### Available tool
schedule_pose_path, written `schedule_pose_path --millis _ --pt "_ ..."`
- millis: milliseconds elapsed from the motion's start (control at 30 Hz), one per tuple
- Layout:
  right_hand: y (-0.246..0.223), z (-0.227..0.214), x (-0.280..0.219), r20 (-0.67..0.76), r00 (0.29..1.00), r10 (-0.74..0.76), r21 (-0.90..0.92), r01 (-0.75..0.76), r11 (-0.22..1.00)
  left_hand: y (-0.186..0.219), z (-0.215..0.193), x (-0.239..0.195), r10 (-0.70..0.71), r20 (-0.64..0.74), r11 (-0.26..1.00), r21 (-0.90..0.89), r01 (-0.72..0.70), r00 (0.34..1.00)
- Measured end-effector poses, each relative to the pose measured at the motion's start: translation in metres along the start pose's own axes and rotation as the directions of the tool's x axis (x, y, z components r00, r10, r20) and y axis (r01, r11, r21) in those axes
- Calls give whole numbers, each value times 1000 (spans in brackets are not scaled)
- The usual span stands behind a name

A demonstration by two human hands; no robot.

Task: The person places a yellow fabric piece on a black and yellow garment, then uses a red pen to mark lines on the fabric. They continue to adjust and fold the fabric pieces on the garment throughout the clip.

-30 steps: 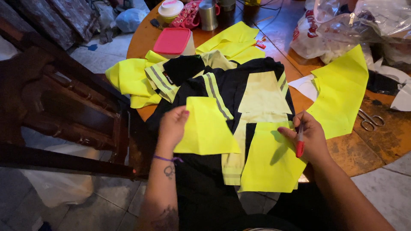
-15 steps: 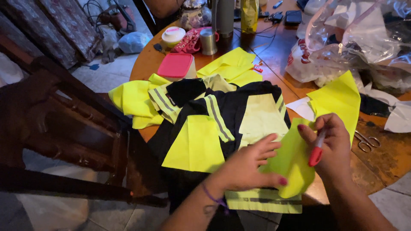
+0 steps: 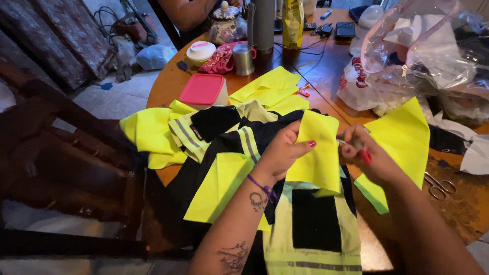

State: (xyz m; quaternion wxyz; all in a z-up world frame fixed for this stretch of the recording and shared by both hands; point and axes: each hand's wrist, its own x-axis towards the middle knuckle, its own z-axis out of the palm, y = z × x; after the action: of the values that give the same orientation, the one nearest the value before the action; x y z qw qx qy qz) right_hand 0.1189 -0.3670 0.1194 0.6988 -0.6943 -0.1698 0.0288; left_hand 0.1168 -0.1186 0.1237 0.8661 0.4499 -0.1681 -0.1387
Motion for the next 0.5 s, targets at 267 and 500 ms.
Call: schedule_pose_path --millis 267,500 --pt "24 -3 5 -10 1000 -5 107 6 994 -35 -48 18 -45 -51 997 -60 42 998" --pt "34 -7 13 -234 970 66 -543 -186 819 4 -53 5 -124 -396 693 621 366 910"
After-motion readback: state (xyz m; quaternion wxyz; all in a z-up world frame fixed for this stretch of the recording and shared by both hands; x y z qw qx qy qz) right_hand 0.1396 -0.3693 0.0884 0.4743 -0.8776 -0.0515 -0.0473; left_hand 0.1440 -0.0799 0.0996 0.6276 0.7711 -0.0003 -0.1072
